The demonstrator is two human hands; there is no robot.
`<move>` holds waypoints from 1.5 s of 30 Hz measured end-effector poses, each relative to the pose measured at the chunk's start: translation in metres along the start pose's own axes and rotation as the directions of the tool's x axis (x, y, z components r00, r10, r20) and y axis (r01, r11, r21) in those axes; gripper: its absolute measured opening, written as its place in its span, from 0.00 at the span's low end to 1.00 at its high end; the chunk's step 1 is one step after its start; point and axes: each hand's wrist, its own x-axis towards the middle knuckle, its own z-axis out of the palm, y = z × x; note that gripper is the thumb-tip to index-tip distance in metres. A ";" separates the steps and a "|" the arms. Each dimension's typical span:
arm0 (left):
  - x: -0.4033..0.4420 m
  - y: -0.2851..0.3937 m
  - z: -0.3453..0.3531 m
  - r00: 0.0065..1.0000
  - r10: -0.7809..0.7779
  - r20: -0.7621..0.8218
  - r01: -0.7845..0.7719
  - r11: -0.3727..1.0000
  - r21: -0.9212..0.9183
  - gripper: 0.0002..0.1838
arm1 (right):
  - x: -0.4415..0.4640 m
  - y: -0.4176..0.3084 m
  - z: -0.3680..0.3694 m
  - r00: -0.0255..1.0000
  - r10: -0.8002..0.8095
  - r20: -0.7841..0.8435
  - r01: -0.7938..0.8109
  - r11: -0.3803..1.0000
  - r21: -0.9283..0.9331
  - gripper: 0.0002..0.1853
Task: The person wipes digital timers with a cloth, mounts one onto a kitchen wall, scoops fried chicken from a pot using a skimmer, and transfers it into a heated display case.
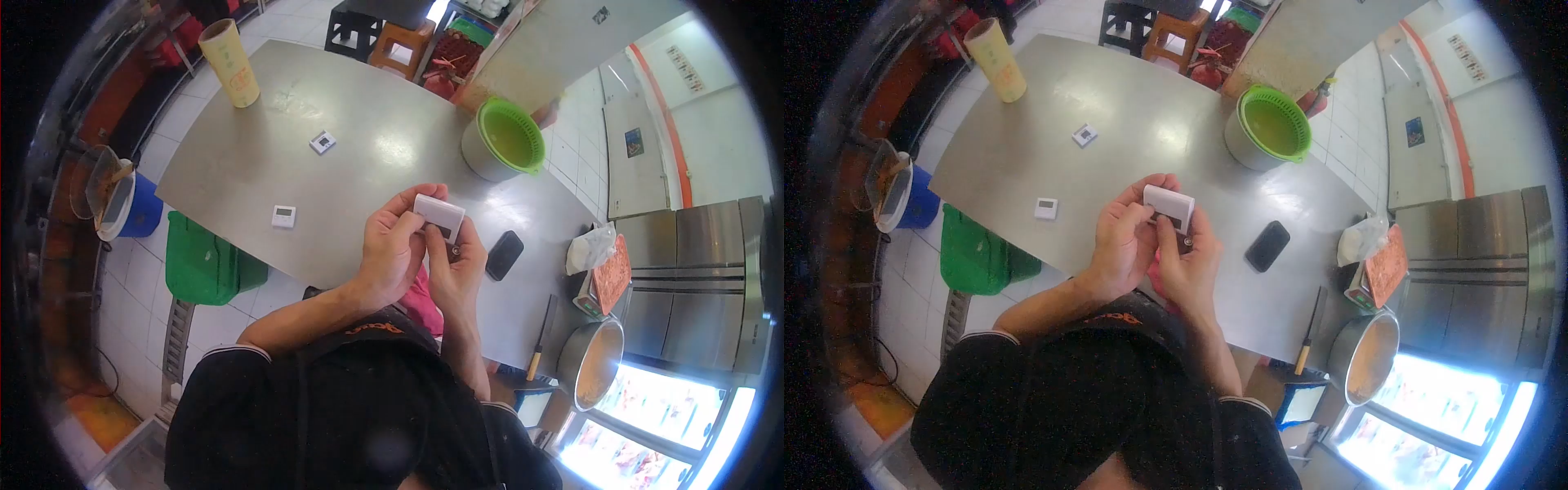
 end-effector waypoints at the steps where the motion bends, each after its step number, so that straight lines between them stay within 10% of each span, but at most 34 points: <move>1: -0.001 0.001 0.001 1.000 0.016 0.020 -0.016 1.000 0.024 0.22 | 0.000 -0.001 -0.001 1.000 0.001 -0.002 -0.001 1.000 0.001 0.13; 10: -0.011 0.007 0.012 0.983 0.098 0.154 -0.120 0.983 0.140 0.22 | 0.001 -0.025 -0.010 0.989 0.113 0.091 -0.138 0.934 0.331 0.12; 45: -0.015 0.017 0.017 0.998 -0.011 0.068 0.013 0.999 -0.037 0.19 | -0.008 -0.031 -0.003 1.000 -0.007 0.008 0.006 0.999 0.045 0.12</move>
